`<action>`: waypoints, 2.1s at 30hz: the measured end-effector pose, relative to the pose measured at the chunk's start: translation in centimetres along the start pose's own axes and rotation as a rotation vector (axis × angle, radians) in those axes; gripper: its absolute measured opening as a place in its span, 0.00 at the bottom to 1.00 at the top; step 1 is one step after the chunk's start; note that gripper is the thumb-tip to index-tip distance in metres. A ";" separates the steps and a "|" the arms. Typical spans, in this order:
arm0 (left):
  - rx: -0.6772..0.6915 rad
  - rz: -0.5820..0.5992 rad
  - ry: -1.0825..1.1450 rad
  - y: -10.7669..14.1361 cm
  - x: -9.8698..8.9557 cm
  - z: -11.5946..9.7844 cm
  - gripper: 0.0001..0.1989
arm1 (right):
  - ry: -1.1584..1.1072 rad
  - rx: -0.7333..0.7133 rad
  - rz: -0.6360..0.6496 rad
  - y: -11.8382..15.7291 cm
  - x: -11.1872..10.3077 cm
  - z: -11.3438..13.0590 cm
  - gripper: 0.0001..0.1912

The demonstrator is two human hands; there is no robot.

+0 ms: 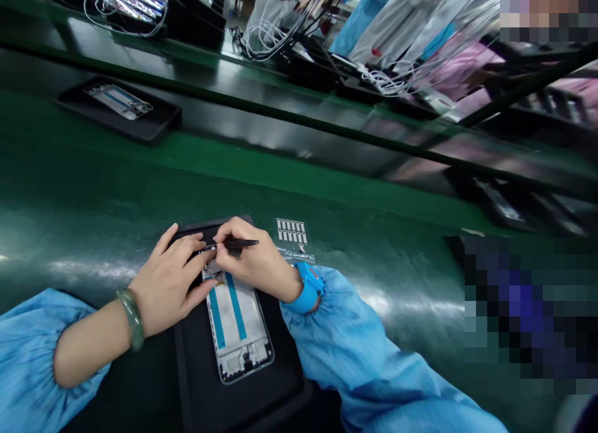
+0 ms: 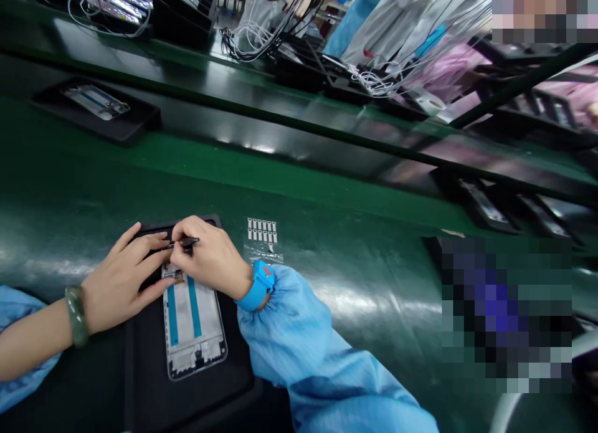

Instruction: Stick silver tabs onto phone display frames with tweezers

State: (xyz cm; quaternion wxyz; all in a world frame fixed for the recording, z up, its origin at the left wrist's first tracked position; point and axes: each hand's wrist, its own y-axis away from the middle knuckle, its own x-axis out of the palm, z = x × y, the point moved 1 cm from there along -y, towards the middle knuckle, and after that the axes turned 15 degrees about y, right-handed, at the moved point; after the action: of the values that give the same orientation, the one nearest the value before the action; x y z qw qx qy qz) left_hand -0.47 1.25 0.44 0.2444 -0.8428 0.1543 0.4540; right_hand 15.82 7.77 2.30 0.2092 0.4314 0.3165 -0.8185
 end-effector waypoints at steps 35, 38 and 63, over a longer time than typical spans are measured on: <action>0.014 -0.006 -0.003 0.1 -0.1 0.0 0.17 | -0.204 -0.043 -0.063 0.9 0.6 -1.4 0.04; 0.013 -0.001 -0.007 0.1 -0.1 0.0 0.16 | -0.164 -0.035 -0.040 0.8 0.5 -1.3 0.03; -0.019 -0.027 -0.107 -0.5 0.2 -0.1 0.13 | -0.056 0.051 0.047 -1.1 0.7 -0.5 0.03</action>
State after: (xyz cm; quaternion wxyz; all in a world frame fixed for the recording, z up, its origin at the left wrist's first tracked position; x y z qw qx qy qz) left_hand -0.03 1.64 0.41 0.2505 -0.8216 0.1253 0.4964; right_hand 15.03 8.89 1.87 0.2258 0.4209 0.2792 -0.8330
